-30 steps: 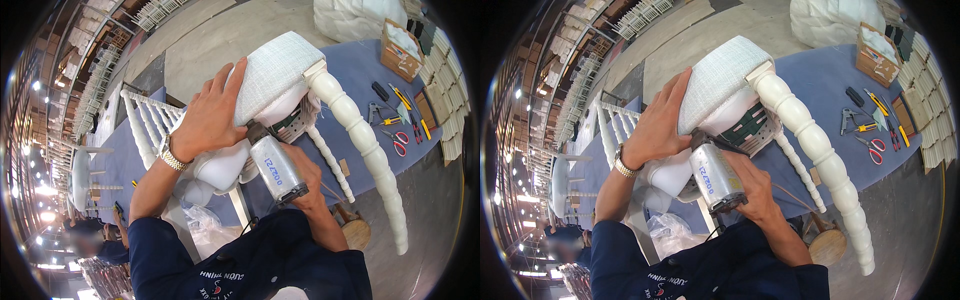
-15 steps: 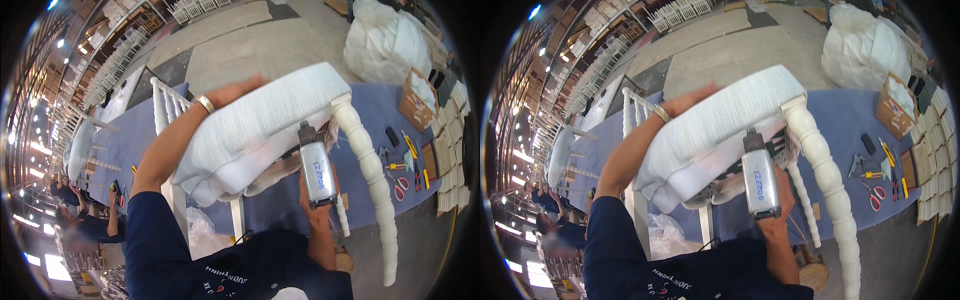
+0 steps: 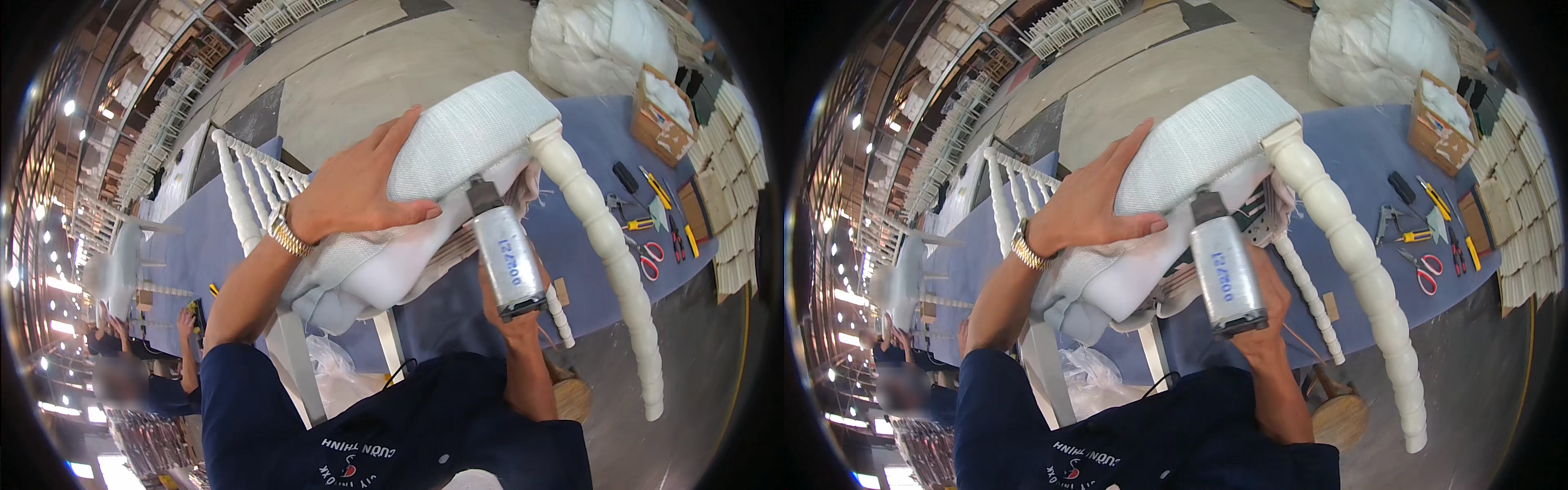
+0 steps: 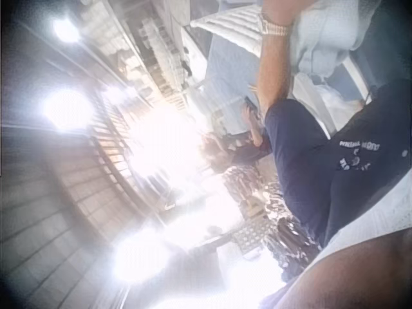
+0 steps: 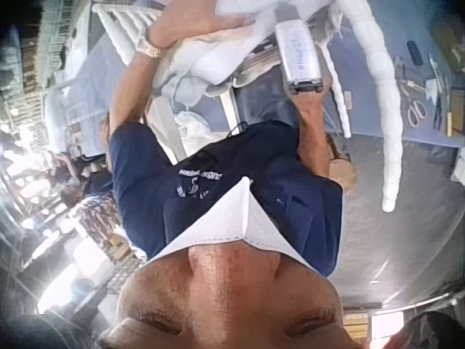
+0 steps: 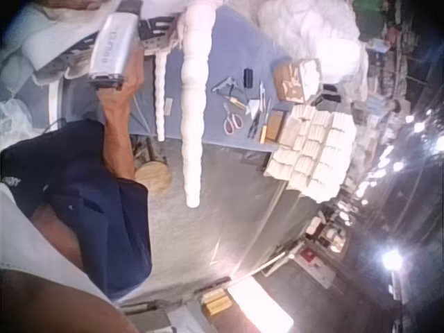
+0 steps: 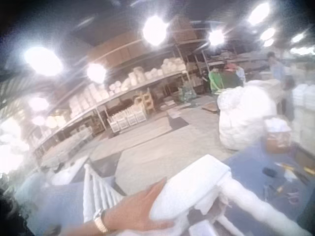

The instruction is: The person upholsters a white wooden chair by wrapping and securing light-colored fabric around the seat frame. They use a staple gun to fasten the fabric, a utility knife to trim excess material, and a small tool to tuck and smooth the edges. The chair is rotated and repositioned multiple times to access different sides.

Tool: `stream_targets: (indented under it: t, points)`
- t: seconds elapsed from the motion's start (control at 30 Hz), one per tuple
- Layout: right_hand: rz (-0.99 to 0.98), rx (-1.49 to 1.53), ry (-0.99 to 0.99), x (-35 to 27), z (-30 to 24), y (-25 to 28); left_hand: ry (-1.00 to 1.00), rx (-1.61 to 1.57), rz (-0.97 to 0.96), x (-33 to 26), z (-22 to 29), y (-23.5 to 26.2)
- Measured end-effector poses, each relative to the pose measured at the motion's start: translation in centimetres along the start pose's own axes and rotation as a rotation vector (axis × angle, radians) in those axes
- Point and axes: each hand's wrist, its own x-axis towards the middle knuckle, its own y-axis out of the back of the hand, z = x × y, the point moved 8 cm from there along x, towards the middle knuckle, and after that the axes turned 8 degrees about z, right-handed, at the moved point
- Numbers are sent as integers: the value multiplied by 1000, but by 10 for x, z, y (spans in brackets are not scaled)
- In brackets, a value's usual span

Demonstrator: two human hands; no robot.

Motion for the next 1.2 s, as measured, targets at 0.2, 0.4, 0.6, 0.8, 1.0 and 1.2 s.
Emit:
stream_targets:
  t: [0.2,0.4,0.6,0.8,1.0,1.2]
  points:
    - [-152,96,-41,-7,-20,-13,43,84,48,-7,10,-1]
    - [-166,150,-143,-9,-21,-17,67,90,58,-9,14,-2]
    - [-219,98,-156,-12,-14,-18,71,81,37,-5,18,-5]
    - [-280,145,-96,-17,-14,-30,79,177,-15,-15,16,-2]
    - [-225,129,-87,-24,-8,-29,-180,269,28,-29,35,-2]
    - [-51,102,-282,-44,40,-31,194,-564,22,26,-92,17]
